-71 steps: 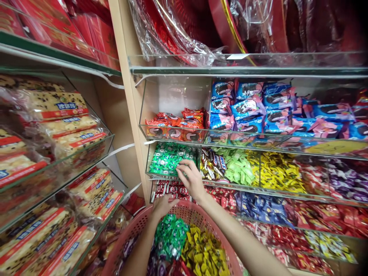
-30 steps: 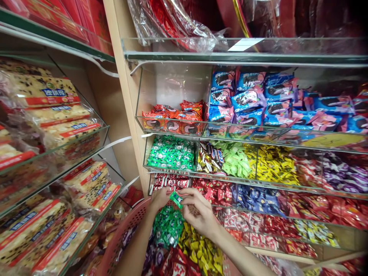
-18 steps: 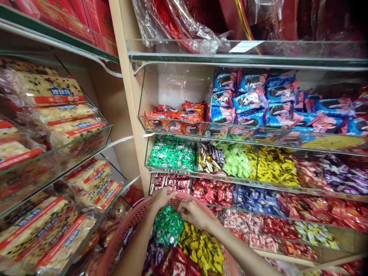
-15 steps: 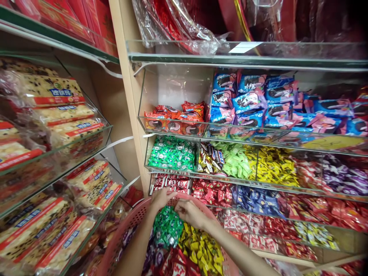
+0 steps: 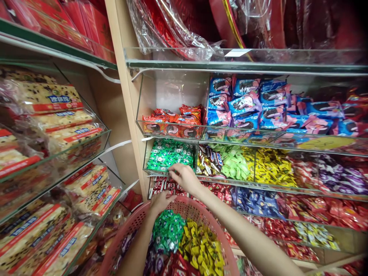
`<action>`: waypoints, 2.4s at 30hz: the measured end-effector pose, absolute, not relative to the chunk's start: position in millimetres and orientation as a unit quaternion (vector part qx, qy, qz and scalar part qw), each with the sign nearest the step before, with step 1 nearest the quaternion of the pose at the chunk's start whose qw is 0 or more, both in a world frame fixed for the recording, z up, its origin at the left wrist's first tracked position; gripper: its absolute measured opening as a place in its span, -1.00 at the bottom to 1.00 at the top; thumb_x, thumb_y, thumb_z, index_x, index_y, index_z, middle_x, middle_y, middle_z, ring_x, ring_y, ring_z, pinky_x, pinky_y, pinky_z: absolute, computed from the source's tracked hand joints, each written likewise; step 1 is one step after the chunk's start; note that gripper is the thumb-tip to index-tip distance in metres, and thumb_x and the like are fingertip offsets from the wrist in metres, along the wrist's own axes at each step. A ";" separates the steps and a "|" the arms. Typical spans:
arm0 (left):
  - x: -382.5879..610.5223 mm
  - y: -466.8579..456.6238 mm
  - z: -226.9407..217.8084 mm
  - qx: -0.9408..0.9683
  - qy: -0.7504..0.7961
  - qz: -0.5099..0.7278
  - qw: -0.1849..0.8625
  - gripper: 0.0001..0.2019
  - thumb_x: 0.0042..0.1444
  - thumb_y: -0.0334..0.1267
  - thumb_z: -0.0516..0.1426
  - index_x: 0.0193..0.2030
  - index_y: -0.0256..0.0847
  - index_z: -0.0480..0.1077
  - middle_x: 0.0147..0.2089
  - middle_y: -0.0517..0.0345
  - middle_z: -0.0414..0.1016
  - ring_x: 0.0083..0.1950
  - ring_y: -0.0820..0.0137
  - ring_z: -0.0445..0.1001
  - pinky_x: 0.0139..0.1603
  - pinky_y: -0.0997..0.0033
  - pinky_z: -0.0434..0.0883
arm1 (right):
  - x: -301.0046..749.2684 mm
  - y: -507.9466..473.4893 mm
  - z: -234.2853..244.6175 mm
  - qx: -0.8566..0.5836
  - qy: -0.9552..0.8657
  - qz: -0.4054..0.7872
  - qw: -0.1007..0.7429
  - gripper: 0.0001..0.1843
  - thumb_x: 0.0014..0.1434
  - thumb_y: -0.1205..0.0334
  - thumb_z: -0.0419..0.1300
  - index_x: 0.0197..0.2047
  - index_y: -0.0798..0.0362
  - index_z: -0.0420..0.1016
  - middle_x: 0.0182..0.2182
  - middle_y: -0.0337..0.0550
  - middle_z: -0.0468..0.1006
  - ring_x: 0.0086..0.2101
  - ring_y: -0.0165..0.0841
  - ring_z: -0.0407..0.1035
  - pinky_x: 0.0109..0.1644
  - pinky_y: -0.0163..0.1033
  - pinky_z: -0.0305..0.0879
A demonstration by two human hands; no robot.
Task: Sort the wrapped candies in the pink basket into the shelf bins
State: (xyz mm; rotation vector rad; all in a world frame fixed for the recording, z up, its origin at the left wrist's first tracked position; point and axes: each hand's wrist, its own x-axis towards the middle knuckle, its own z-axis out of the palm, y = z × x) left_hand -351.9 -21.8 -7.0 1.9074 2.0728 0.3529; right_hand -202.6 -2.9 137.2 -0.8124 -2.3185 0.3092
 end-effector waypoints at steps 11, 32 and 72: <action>-354.7 -21.5 -10.7 0.679 0.715 0.118 0.117 -0.46 0.08 0.24 -0.18 -0.26 -0.11 0.41 -0.24 0.09 0.54 -0.16 0.26 0.48 -0.27 0.45 0.23 | -232.7 36.0 150.0 -0.496 -0.843 0.031 0.206 -0.71 0.16 0.10 0.09 -0.33 0.12 0.53 -0.22 0.05 0.49 -0.17 -0.22 0.32 -0.23 -0.25 0.18; -352.8 -21.4 -9.3 0.670 0.720 0.124 0.132 -0.46 0.05 0.25 -0.13 -0.23 -0.10 0.43 -0.21 0.10 0.55 -0.12 0.26 0.47 -0.22 0.45 0.25 | -192.6 -15.4 132.4 -0.309 -0.637 0.534 0.462 -0.65 -0.06 -0.02 0.24 -0.32 0.09 0.39 -0.63 -0.35 0.36 -0.61 -0.48 0.29 -0.57 -0.39 0.16; -354.4 -20.3 -12.6 0.680 0.717 0.101 0.114 -0.42 0.03 0.31 -0.17 -0.26 -0.11 0.39 -0.26 0.13 0.54 -0.18 0.29 0.47 -0.30 0.48 0.20 | -172.5 -73.5 16.3 -0.395 -0.640 0.538 0.381 -0.72 0.05 0.06 0.12 -0.30 0.11 0.46 -0.54 -0.21 0.42 -0.60 -0.43 0.26 -0.51 -0.31 0.19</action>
